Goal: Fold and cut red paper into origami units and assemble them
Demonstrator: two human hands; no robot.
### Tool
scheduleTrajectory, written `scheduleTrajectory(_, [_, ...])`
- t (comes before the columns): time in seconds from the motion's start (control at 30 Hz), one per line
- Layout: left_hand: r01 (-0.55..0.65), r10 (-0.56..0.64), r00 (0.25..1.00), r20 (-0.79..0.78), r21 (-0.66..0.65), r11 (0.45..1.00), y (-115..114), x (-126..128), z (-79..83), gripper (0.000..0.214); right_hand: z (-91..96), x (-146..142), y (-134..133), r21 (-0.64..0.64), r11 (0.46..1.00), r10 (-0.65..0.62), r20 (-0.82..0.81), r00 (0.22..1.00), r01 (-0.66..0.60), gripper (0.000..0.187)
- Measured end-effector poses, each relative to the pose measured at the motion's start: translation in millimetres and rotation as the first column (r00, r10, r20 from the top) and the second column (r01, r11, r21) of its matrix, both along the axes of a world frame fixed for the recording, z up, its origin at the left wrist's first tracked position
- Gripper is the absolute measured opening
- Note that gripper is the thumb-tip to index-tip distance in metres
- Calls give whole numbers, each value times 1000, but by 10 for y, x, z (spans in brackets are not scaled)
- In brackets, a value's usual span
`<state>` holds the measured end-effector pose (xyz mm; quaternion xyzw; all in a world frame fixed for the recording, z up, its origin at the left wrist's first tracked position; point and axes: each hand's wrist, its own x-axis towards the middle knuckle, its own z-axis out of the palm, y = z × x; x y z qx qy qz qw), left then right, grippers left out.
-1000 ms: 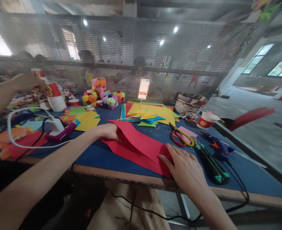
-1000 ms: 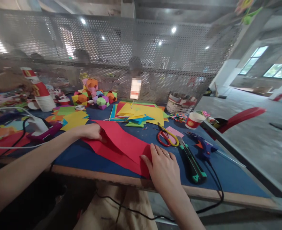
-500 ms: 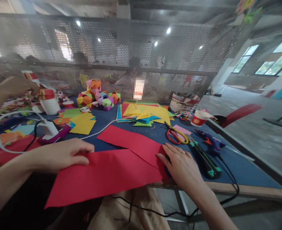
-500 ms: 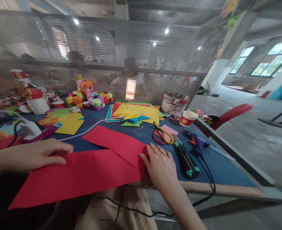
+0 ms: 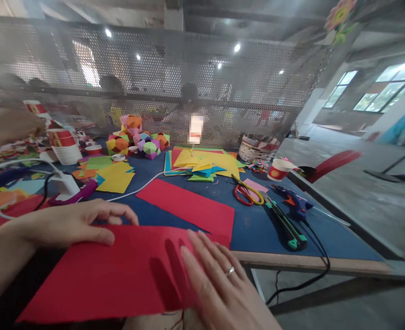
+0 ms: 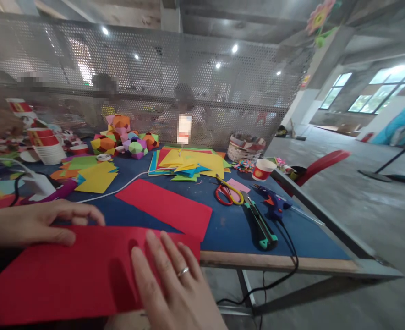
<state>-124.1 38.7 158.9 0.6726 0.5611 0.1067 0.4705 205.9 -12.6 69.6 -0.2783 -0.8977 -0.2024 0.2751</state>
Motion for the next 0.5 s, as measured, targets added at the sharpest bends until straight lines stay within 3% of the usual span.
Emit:
scheduleTrajectory(0.17, [119,-106,967,230,-41,992,330,271,49,50,-100,-109,20,-86,992,-96,20,995,98,75])
scheduleTrajectory(0.33, [144,-131,907,400,-1,990,559,402,111,46,83,116,249,-91,983,-170,-119,978,160,59])
scheduleTrajectory(0.4, [102,-76,791,607,-9,995,668,445,137,49,228,200,268,-150,981,-152,-215,965,122,54])
scheduleTrajectory(0.5, [-23,41,497,867,-34,999,888,563,139,39,469,242,266,-337,941,-144,-426,893,-9,44])
